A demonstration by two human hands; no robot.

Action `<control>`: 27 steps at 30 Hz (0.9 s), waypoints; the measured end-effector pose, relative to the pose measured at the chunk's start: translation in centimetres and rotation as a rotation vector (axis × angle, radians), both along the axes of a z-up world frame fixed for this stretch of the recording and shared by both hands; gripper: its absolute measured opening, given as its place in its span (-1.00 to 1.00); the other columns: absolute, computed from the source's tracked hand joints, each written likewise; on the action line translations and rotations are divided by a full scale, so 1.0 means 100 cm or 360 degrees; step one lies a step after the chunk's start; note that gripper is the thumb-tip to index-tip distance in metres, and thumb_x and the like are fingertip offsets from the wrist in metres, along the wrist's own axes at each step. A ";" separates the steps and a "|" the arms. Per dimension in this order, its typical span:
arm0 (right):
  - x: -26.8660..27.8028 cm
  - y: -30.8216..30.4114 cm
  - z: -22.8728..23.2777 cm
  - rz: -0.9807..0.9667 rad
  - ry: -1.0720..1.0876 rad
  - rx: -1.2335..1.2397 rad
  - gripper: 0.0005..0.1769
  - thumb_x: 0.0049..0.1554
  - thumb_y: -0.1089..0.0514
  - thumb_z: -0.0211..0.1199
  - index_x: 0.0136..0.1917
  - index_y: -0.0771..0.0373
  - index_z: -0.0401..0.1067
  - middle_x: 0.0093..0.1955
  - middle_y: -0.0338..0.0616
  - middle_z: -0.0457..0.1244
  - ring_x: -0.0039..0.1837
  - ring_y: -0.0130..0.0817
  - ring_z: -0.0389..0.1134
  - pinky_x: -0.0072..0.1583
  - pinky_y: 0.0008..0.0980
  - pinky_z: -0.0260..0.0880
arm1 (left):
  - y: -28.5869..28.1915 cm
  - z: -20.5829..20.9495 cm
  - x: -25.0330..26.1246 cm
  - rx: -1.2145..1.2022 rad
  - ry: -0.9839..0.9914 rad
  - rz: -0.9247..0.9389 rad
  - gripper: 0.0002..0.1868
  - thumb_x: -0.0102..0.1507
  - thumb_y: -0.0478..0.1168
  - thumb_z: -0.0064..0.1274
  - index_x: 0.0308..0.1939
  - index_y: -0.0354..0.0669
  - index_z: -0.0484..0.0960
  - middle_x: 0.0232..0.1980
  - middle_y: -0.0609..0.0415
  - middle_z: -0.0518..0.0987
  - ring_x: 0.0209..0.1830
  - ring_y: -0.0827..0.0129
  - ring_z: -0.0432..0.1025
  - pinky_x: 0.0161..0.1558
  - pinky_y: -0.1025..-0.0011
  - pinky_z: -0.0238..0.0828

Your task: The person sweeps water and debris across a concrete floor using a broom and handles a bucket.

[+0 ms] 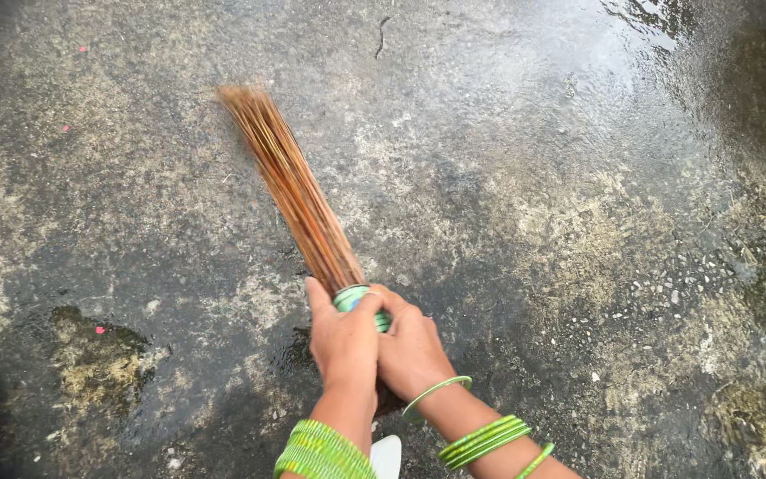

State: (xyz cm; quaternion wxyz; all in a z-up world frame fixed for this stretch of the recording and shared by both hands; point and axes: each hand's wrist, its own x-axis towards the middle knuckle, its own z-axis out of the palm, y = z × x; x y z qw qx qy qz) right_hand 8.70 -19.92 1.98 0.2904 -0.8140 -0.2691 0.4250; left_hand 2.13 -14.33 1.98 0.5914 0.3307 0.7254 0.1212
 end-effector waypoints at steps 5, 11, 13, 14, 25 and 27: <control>-0.036 0.024 0.029 0.0179 0.0231 0.0068 -0.33 -0.02 -0.04 0.35 0.38 -0.03 0.37 -0.11 -0.08 0.48 -0.05 -0.24 0.50 -0.04 -0.24 0.50 | -0.007 -0.019 -0.048 0.0520 0.0155 0.0204 0.08 0.14 -0.06 0.25 0.61 0.03 -0.07 0.52 -0.17 0.29 0.43 0.05 0.32 0.38 0.26 0.17; -0.052 0.063 0.017 0.1058 0.0001 -0.0232 -0.33 0.04 -0.17 0.23 0.42 -0.07 0.39 -0.08 0.18 0.43 0.03 0.09 0.46 0.12 -0.07 0.39 | 0.017 -0.032 -0.076 0.0074 -0.0016 0.0915 0.10 0.16 -0.10 0.16 0.63 0.13 -0.22 0.52 -0.01 0.28 0.34 0.12 0.37 0.26 0.17 0.32; -0.049 0.077 0.005 0.1079 -0.0048 -0.0301 -0.35 0.02 -0.16 0.22 0.38 -0.06 0.43 -0.02 0.15 0.43 0.07 0.09 0.45 0.14 -0.07 0.40 | 0.030 -0.038 -0.079 -0.0071 -0.0181 0.1203 0.14 0.12 -0.15 0.15 0.63 0.19 -0.27 0.45 0.00 0.40 0.26 0.10 0.47 0.19 0.11 0.44; -0.049 0.083 -0.001 0.1103 -0.0100 -0.0371 -0.37 0.00 -0.15 0.21 0.34 -0.05 0.47 0.04 0.13 0.42 0.11 0.09 0.44 0.16 -0.06 0.41 | 0.041 -0.042 -0.079 -0.0119 -0.0177 0.1014 0.06 0.09 -0.17 0.17 0.61 0.10 -0.06 0.39 -0.02 0.46 0.24 0.11 0.47 0.15 0.04 0.42; -0.049 0.128 -0.013 -0.0090 0.0060 -0.0075 -0.42 0.00 -0.17 0.27 0.28 -0.02 0.46 -0.02 0.13 0.44 0.09 -0.02 0.50 0.07 -0.15 0.44 | 0.134 -0.020 -0.042 0.0095 0.0276 -0.0206 0.12 -0.02 -0.02 0.30 0.59 0.35 0.10 0.34 -0.13 0.52 0.29 -0.03 0.45 0.31 0.17 0.30; -0.054 0.134 0.003 -0.0066 0.0150 0.0014 -0.45 -0.03 -0.15 0.26 0.22 0.00 0.47 -0.10 0.10 0.47 0.02 -0.07 0.56 0.00 -0.16 0.47 | 0.132 -0.018 -0.050 0.0267 0.0193 -0.0044 0.09 -0.07 -0.01 0.28 0.55 0.37 0.15 0.34 -0.04 0.52 0.27 0.03 0.47 0.28 0.21 0.32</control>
